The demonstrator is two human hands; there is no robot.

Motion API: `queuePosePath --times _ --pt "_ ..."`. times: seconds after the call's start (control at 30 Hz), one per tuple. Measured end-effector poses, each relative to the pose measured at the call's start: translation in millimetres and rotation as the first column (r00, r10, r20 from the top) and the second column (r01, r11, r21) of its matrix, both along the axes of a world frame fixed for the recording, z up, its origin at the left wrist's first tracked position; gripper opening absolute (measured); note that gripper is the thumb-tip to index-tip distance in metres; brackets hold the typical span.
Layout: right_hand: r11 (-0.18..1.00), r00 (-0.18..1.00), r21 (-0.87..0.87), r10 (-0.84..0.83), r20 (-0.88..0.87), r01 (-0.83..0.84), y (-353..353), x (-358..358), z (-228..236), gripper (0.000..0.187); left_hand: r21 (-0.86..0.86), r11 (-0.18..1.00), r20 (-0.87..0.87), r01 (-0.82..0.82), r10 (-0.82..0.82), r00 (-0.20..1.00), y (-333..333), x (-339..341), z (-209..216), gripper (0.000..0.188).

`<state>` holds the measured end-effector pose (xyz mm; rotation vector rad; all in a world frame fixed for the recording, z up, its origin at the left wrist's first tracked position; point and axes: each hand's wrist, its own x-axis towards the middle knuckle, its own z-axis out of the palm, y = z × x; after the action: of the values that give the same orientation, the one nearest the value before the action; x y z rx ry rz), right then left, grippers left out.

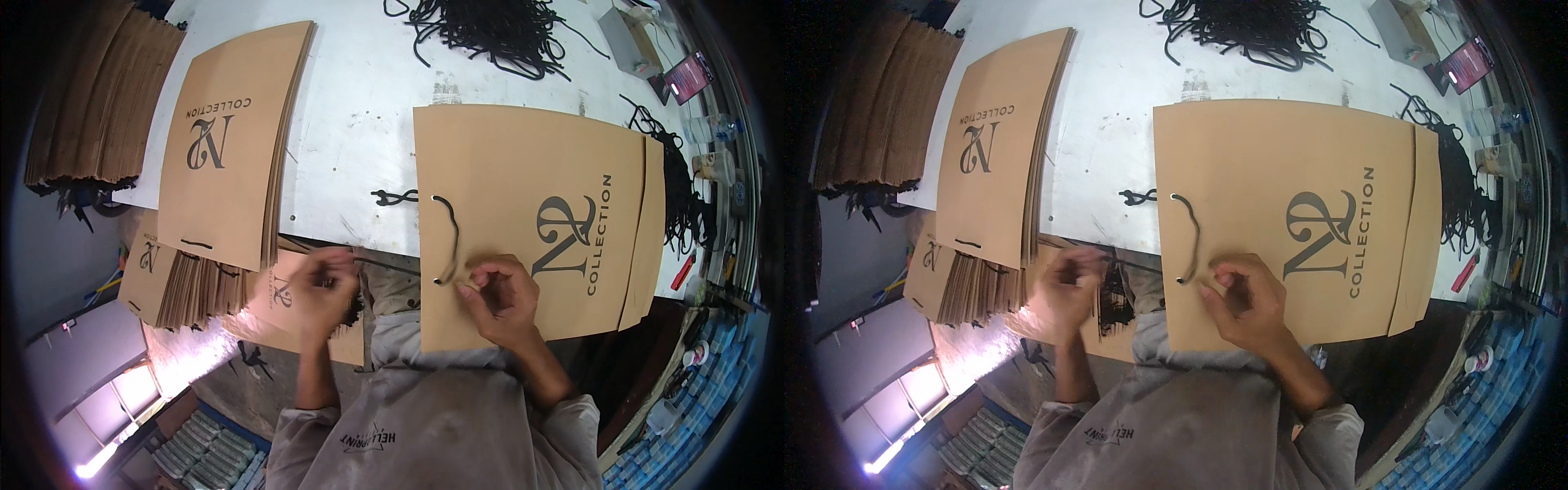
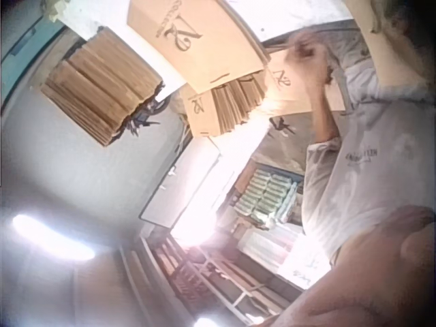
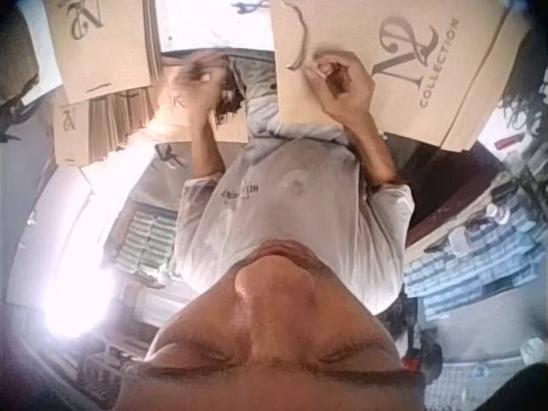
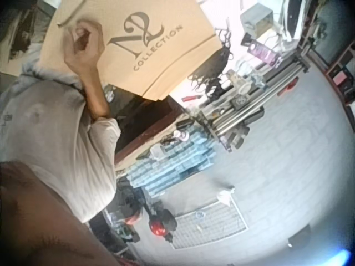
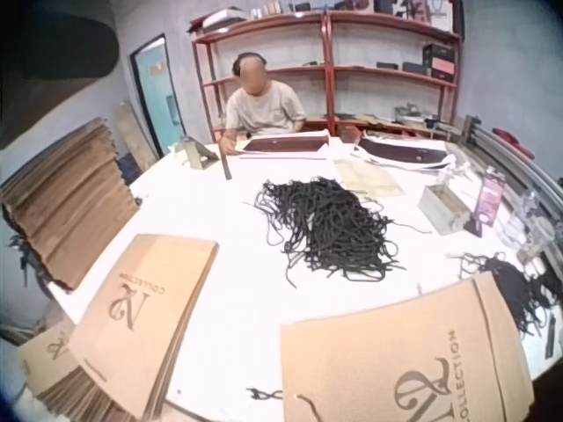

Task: The person threads black cords through pre-punched holes in brown paper bags, ties knots, and stacks the finished bags. The process is repeated for multiple bags on a white work table.

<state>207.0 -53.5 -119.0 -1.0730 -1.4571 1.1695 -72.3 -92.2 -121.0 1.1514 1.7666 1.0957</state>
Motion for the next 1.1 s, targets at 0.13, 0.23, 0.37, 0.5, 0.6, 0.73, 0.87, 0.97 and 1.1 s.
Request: queuePosePath --times 0.13,0.23,0.37,0.5,0.6,0.73,0.87,0.97,1.1 --pt "0.985 0.977 0.170 -0.006 0.211 -0.030 11.2 -11.8 28.2 0.031 0.104 0.974 0.161 -0.200 0.182 0.970 -16.0 -18.0 19.8 0.026" --pt "0.950 0.971 0.256 0.126 0.205 -0.177 7.7 -47.1 46.0 0.027 0.242 0.964 0.233 0.114 -0.172 0.957 -19.5 20.9 39.2 0.028" --pt "0.932 0.977 0.298 0.213 0.016 -0.208 -1.7 -55.7 40.9 0.024 0.020 0.996 0.508 0.084 -0.082 0.857 -8.9 39.7 44.6 0.023" --pt "0.895 0.948 0.356 0.311 -0.063 -0.270 0.6 -58.7 46.3 0.020 -0.082 0.977 0.867 0.198 -0.028 0.498 -8.2 45.6 35.0 0.029" --pt "0.954 0.992 0.273 0.123 0.013 -0.122 -3.3 -66.3 46.6 0.019 -0.081 0.996 0.786 0.026 0.048 0.616 -7.1 61.3 35.6 0.035" --pt "0.988 0.969 0.150 -0.010 0.247 -0.028 -1.5 -72.3 24.7 0.017 0.091 0.996 0.195 -0.009 -0.009 0.981 -10.0 59.0 33.1 0.030" --pt "0.967 0.926 0.110 0.182 0.329 -0.229 6.7 -63.9 33.3 0.016 0.358 0.899 -0.259 0.253 -0.165 0.952 3.1 46.2 31.8 0.021" --pt "0.962 0.934 0.006 0.265 0.240 -0.274 8.5 -57.8 30.5 0.013 0.385 0.916 0.056 0.117 -0.150 0.987 3.9 50.3 26.6 0.016" --pt "0.925 0.956 -0.257 0.292 0.003 -0.281 16.0 -46.4 38.1 0.008 0.318 0.931 0.039 0.181 -0.204 0.978 6.6 46.0 21.1 0.018"
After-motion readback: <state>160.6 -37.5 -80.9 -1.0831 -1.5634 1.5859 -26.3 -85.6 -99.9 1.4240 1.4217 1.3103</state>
